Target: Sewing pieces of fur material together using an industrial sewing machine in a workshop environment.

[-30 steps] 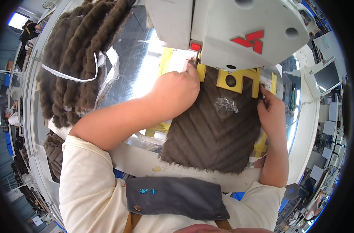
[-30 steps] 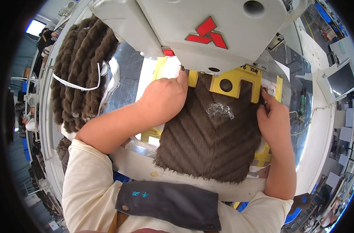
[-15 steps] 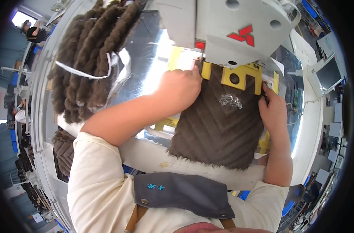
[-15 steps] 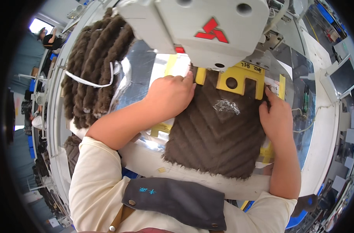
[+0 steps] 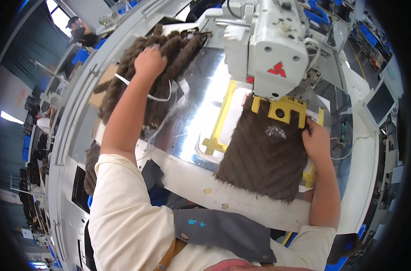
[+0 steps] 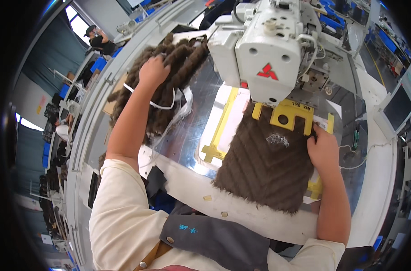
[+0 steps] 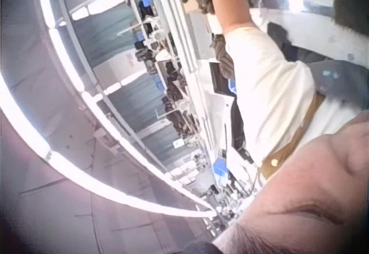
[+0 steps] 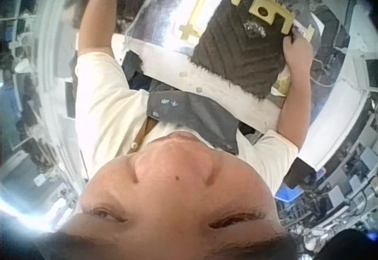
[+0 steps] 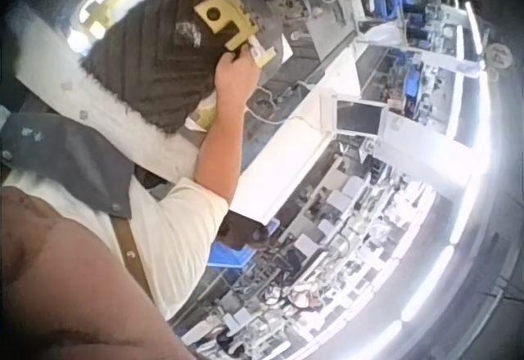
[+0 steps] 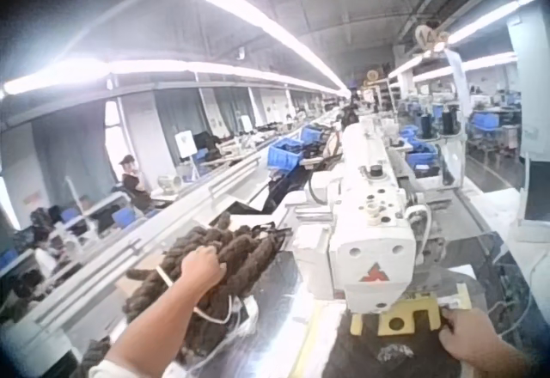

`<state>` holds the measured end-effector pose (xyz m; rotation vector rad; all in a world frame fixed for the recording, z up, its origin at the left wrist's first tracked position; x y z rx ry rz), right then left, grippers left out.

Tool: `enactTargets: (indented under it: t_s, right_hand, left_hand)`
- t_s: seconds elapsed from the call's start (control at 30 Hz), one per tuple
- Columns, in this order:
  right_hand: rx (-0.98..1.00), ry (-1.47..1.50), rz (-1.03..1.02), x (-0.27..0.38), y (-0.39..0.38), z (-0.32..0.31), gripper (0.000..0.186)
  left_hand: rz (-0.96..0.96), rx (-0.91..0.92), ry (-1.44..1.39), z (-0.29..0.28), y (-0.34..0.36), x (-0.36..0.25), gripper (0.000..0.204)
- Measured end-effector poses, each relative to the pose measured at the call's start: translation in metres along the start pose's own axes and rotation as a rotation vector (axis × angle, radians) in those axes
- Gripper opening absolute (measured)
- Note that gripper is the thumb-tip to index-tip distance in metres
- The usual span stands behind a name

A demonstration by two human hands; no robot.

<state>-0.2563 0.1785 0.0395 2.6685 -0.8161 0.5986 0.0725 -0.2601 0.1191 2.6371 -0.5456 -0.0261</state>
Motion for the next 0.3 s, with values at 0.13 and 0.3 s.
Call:
enactTargets:
  t_s: [0.13,0.3]
  right_hand:
    - [0.023,-0.016,0.028,-0.001,0.001,0.001,0.045]
    - [-0.003,-0.05,-0.05,-0.004,-0.001,0.0,0.045]
  left_hand:
    - [-0.112,0.319,0.106,0.04,0.007,0.049,0.038]
    - [-0.218,0.022,-0.134,-0.01,0.016,0.041,0.048]
Point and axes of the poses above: each hand's wrist, its own y-axis towards the middle knuckle, its own z-axis out of the palm, x = y × z, the point moved 7 cm from there along y, towards the middle knuckle, and after that the axes turned 7 degrees about -z, right-handed, at the moved point
